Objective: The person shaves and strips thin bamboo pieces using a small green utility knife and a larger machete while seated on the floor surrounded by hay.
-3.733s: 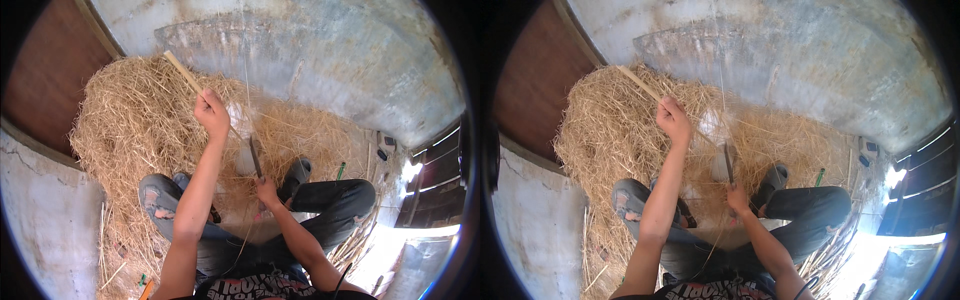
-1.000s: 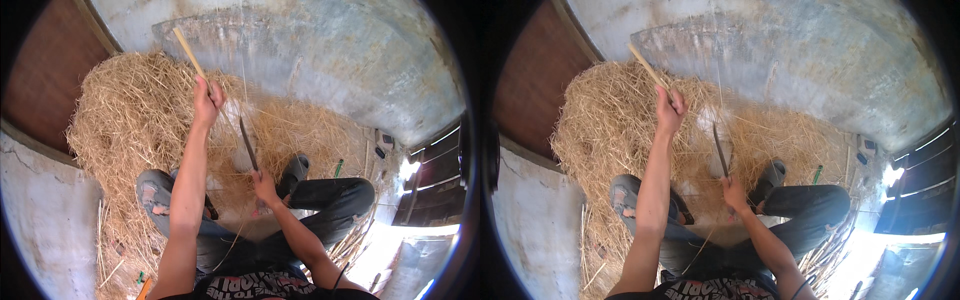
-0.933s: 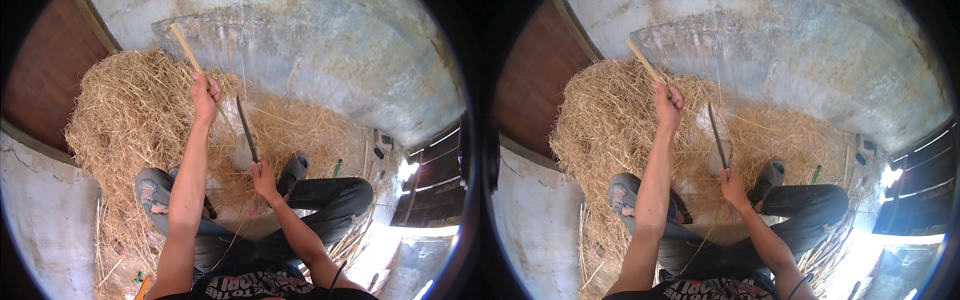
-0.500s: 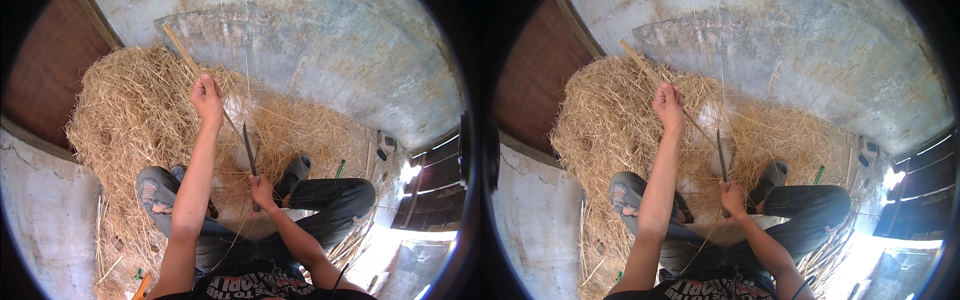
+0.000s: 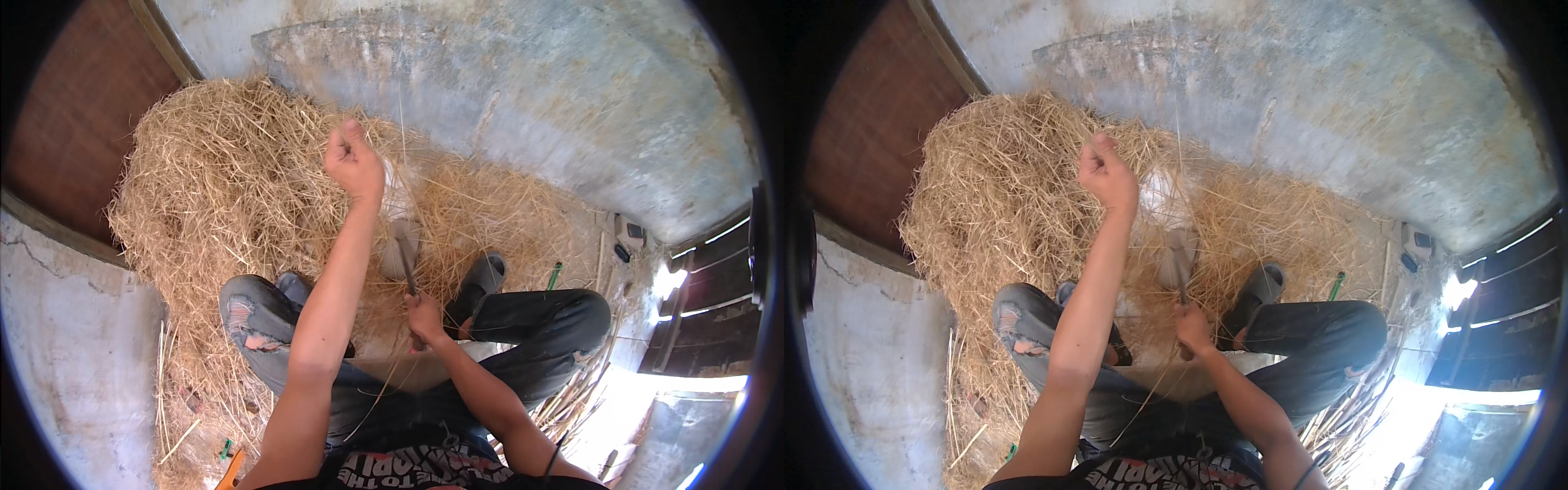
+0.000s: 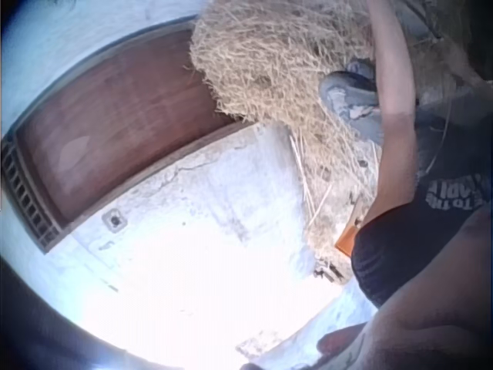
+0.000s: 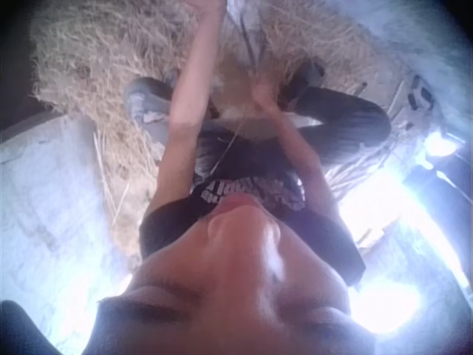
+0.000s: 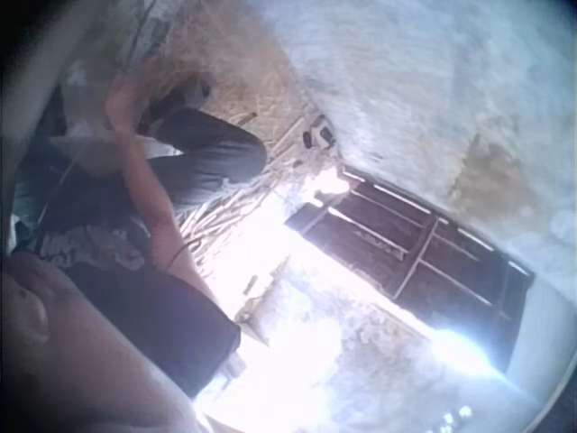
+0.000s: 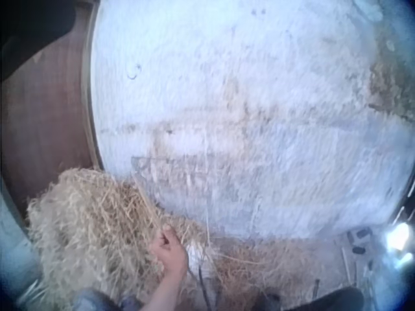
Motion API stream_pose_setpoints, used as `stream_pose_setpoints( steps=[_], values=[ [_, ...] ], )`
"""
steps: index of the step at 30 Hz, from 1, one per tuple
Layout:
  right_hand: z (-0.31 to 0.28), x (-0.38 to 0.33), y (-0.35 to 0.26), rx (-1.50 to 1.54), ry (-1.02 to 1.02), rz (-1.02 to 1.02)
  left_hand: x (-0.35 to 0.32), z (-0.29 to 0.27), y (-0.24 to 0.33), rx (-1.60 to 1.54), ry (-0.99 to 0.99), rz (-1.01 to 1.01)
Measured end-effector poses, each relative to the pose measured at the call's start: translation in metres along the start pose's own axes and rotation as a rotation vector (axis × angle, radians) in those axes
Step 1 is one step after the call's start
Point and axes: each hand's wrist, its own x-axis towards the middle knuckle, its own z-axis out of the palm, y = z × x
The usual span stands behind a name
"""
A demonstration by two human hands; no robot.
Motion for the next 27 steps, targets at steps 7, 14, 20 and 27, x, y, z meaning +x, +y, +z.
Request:
stream_pose_setpoints(
  steps=[7,14,20,27],
  values=[
    [-0.037,0.031,-0.091,0.123,0.049,-0.096,0.012,-0.019,-0.008,-0.024,-0.002,0.033],
    [0.001,0.006,-0.020,-0.041,0.044,-0.197,0.024,-0.025,-0.021,-0.193,-0.101,0.000],
    [-0.001,0.017,-0.018,0.651,-0.037,0.443,0.038,-0.074,-0.007,-0.170,0.167,-0.146],
    [-0.065,0.069,-0.064,0.767,0.343,0.211,0.101,-0.181,0.058,-0.503,0.587,-0.378]
  ],
)
